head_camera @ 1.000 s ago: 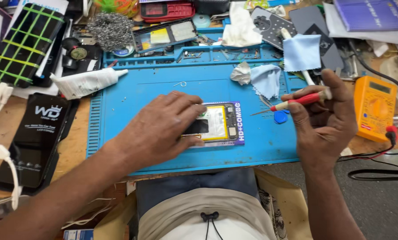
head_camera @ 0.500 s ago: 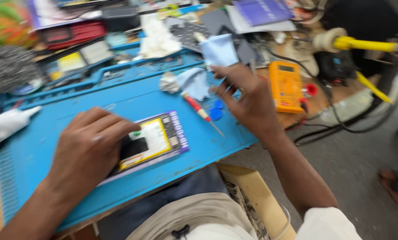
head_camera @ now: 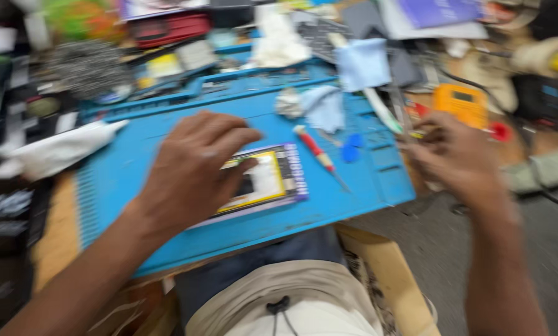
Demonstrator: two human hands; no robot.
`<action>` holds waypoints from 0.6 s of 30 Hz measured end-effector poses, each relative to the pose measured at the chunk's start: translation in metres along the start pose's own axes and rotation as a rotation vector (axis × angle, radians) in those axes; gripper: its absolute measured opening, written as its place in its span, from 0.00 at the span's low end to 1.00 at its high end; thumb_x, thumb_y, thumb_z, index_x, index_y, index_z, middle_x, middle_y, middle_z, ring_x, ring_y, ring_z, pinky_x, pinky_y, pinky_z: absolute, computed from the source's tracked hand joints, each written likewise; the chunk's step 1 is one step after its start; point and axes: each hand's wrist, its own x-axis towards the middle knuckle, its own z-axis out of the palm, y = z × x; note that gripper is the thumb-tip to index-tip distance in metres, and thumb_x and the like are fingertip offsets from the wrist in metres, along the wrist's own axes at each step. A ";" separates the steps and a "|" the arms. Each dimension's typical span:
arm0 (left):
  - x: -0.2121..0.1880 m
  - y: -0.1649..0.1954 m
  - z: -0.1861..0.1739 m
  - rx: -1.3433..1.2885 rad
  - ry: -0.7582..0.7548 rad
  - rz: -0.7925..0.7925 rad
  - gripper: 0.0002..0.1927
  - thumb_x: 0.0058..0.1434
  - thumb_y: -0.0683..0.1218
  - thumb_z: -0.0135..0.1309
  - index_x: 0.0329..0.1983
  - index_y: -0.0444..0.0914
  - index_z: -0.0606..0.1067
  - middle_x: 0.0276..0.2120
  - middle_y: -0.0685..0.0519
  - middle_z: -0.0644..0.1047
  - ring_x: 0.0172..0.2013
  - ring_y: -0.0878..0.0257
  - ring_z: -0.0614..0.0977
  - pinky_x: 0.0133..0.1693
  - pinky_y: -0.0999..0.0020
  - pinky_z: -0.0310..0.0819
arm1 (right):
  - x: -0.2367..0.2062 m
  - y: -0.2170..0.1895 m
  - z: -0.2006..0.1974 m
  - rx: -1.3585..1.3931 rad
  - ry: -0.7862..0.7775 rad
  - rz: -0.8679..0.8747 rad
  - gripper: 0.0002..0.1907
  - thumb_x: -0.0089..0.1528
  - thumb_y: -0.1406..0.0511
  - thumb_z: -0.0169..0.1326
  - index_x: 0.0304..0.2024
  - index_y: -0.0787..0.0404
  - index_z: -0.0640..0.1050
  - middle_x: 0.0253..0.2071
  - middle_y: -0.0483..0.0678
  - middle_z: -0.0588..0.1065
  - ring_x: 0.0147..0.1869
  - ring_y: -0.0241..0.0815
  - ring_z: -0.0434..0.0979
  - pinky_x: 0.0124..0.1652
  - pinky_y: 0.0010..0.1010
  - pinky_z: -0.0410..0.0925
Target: The person uses a metal spudger and a screwdriver to pry and unscrew components on the back of a disassembled mobile phone. They remove screws and manipulate internal parts on a blue work mat.
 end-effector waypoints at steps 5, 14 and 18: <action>-0.004 0.007 0.002 -0.068 -0.105 -0.044 0.39 0.49 0.63 0.68 0.58 0.37 0.75 0.53 0.47 0.76 0.54 0.50 0.75 0.54 0.50 0.68 | -0.012 0.029 -0.009 0.625 0.195 -0.226 0.22 0.68 0.74 0.60 0.64 0.63 0.72 0.45 0.55 0.77 0.44 0.43 0.81 0.48 0.33 0.77; -0.006 -0.003 0.028 -0.098 -0.252 -0.124 0.45 0.48 0.63 0.68 0.63 0.34 0.70 0.55 0.45 0.73 0.55 0.50 0.72 0.53 0.51 0.68 | -0.047 -0.026 0.088 1.073 0.121 -0.414 0.07 0.68 0.79 0.59 0.47 0.68 0.79 0.44 0.57 0.80 0.48 0.46 0.85 0.52 0.35 0.80; -0.007 -0.006 0.027 -0.113 -0.228 -0.119 0.44 0.49 0.61 0.68 0.62 0.32 0.70 0.55 0.44 0.73 0.55 0.50 0.73 0.52 0.52 0.68 | -0.049 -0.068 0.098 0.678 0.130 -0.537 0.10 0.64 0.75 0.60 0.48 0.67 0.80 0.45 0.57 0.82 0.49 0.44 0.86 0.50 0.30 0.80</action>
